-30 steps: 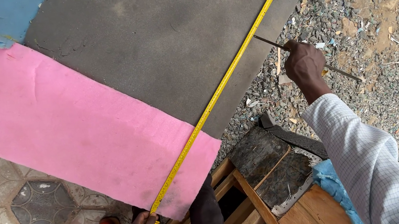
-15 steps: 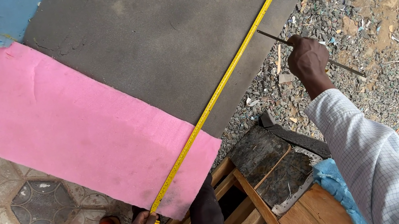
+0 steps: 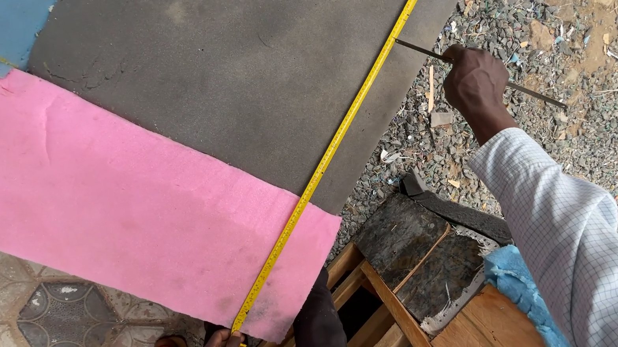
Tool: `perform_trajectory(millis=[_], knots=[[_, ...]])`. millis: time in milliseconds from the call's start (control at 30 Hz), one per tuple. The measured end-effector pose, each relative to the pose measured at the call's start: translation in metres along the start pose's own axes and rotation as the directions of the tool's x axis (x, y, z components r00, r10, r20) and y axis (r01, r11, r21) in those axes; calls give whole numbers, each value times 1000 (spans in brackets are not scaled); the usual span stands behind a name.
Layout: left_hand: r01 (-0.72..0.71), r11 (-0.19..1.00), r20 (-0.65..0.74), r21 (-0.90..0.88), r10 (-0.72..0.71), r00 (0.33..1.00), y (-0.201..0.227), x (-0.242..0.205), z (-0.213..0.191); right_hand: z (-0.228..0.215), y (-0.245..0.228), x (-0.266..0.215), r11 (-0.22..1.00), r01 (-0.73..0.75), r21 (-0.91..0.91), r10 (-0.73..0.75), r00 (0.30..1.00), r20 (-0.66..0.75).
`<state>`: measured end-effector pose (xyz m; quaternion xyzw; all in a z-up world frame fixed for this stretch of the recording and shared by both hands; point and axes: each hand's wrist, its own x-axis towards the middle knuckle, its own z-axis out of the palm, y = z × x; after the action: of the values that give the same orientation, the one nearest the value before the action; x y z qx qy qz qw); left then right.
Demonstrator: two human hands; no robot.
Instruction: Measuring and marking foam pieces with a tape measure and a metal rod for upholstery.
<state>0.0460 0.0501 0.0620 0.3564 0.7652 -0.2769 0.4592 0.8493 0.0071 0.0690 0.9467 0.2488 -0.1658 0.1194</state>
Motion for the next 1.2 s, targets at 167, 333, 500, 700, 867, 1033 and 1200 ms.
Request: perform_trajectory(millis=[167,333,500,700,867,1033,1200], knots=[[-34,999,-17,4,34,999,-5,2,0,-1,-2,0,1000,19,23,-18,1000,-8],[-15,1000,-9,-6,15,1000,-3,4,1,5,1,3,996,73,52,-70,996,-55],[-98,994,-32,-47,96,995,-11,5,2,1,-3,1,998,55,29,-54,998,-32],[-115,983,-38,-140,111,993,-19,13,6,4,-1,3,997,76,18,-75,997,-35],[-94,996,-48,-14,93,995,-17,12,4,6,-3,4,995,85,61,-81,995,-62],[-119,993,-57,-26,117,991,-21,14,5,6,-3,4,995,88,55,-84,995,-62],[-109,993,-57,-38,107,993,-18,11,4,4,-5,6,997,62,-50,-63,998,-3]])
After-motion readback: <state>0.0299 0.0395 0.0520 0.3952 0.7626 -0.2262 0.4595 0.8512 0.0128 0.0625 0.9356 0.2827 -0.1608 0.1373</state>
